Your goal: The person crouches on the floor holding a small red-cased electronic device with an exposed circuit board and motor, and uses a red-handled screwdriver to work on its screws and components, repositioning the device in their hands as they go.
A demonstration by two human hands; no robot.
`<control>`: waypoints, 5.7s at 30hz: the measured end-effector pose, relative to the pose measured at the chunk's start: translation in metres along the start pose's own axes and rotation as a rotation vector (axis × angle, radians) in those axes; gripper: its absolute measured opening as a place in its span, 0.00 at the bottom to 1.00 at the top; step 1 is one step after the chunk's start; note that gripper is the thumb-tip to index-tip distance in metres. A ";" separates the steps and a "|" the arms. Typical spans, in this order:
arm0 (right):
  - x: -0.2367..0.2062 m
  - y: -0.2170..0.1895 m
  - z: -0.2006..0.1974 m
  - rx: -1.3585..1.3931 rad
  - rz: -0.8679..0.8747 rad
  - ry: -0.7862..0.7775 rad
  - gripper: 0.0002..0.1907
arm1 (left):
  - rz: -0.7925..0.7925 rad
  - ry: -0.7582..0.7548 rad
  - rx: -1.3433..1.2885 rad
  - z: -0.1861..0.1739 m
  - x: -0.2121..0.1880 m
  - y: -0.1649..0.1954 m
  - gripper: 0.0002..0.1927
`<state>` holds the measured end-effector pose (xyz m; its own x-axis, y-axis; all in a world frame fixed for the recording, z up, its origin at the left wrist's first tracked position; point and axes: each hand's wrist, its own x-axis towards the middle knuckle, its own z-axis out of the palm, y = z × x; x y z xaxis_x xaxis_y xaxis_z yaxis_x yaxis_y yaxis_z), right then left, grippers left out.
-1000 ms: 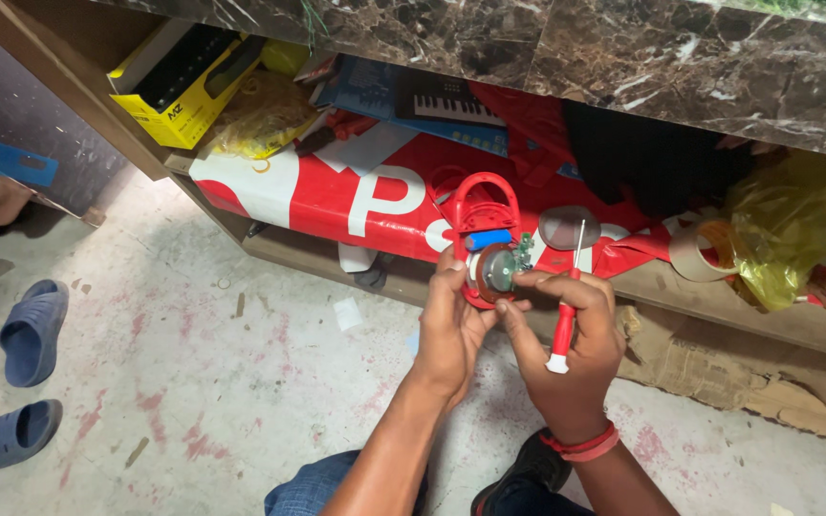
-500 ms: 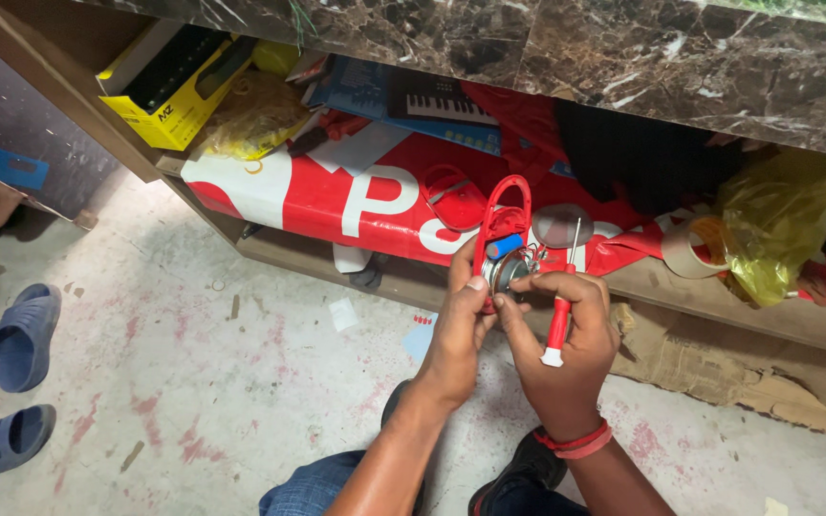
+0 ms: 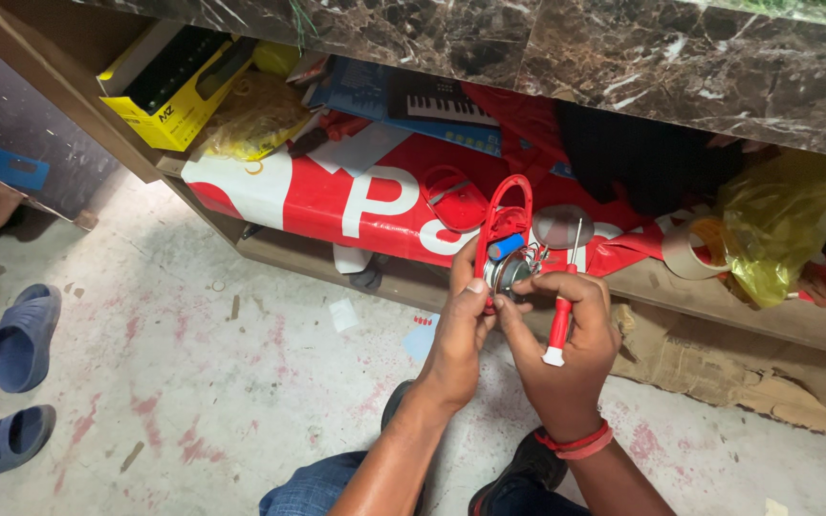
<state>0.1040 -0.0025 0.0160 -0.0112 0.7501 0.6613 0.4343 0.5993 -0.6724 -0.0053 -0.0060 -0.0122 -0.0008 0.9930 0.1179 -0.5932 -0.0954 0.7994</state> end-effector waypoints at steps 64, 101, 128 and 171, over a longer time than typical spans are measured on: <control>-0.001 0.000 -0.001 0.020 -0.004 -0.024 0.12 | -0.063 0.022 0.018 0.001 -0.002 -0.003 0.34; -0.004 0.007 -0.005 0.330 0.078 -0.012 0.15 | -0.175 0.128 0.007 0.005 0.004 0.011 0.34; 0.000 0.049 -0.020 1.149 0.461 -0.179 0.19 | -0.060 0.050 -0.110 0.004 0.002 0.023 0.42; 0.006 0.004 -0.012 0.124 -0.112 -0.058 0.18 | -0.113 0.203 0.010 0.008 -0.004 0.036 0.25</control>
<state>0.1165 0.0009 0.0209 -0.1071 0.6896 0.7162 0.3132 0.7071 -0.6340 -0.0199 -0.0140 0.0205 -0.0967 0.9910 -0.0929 -0.5911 0.0179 0.8064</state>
